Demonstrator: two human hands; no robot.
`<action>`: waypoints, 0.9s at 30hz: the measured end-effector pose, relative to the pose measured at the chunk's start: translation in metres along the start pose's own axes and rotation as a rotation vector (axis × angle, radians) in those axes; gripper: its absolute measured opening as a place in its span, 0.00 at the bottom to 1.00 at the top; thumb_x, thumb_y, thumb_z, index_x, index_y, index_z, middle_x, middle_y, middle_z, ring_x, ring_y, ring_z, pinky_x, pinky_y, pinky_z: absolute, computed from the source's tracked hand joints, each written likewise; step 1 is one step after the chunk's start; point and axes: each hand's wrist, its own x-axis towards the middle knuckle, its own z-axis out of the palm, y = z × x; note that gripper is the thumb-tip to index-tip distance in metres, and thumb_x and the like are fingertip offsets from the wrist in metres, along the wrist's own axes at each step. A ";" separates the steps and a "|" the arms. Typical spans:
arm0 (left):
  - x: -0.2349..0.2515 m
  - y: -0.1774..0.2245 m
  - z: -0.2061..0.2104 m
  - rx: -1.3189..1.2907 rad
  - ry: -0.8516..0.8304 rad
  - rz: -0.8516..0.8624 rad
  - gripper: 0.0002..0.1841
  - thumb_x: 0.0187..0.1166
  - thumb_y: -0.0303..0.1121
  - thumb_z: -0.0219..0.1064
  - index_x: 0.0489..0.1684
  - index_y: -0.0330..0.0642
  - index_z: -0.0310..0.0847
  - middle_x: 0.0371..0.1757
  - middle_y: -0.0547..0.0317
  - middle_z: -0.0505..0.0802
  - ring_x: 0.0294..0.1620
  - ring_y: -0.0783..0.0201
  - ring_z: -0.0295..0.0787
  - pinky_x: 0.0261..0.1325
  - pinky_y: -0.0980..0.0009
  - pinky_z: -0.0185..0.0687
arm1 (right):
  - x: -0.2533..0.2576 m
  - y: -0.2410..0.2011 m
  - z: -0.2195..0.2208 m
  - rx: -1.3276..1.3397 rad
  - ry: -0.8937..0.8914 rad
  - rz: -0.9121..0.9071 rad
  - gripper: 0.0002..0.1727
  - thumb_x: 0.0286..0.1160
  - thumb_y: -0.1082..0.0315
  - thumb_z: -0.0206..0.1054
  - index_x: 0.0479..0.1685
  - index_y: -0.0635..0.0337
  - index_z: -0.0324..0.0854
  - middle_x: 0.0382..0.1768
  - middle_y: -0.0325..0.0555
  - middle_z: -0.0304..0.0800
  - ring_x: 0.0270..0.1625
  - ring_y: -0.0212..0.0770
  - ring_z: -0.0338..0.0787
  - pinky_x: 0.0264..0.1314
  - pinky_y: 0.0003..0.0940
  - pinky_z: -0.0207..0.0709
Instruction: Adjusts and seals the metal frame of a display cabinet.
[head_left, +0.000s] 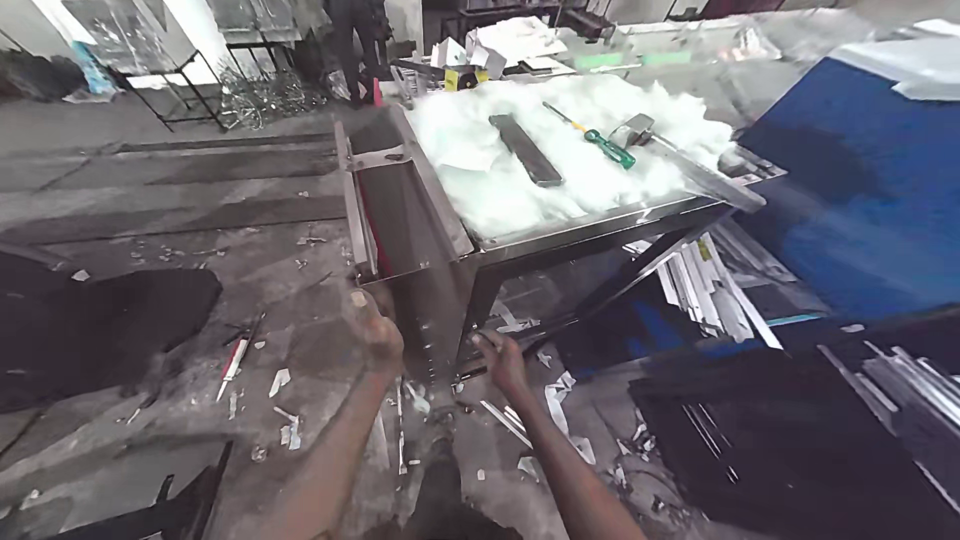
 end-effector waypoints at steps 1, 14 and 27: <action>0.001 -0.001 0.001 -0.012 0.002 0.001 0.35 0.90 0.63 0.37 0.70 0.40 0.71 0.55 0.68 0.86 0.57 0.77 0.83 0.67 0.72 0.79 | 0.000 -0.001 0.001 -0.009 0.006 0.004 0.12 0.83 0.61 0.66 0.49 0.56 0.93 0.44 0.39 0.97 0.48 0.32 0.94 0.60 0.38 0.89; -0.001 0.006 0.005 0.007 0.048 0.013 0.36 0.92 0.57 0.38 0.70 0.26 0.67 0.50 0.64 0.86 0.53 0.82 0.82 0.65 0.77 0.78 | -0.033 -0.005 -0.008 0.014 -0.044 0.110 0.16 0.88 0.58 0.59 0.50 0.58 0.89 0.41 0.40 0.96 0.43 0.36 0.93 0.54 0.43 0.88; 0.002 -0.010 -0.002 -0.058 -0.018 -0.005 0.36 0.85 0.71 0.39 0.63 0.47 0.73 0.26 0.76 0.81 0.24 0.81 0.78 0.31 0.78 0.81 | 0.007 -0.009 0.010 0.059 0.005 0.139 0.18 0.86 0.52 0.63 0.43 0.56 0.91 0.34 0.40 0.95 0.36 0.36 0.92 0.48 0.44 0.87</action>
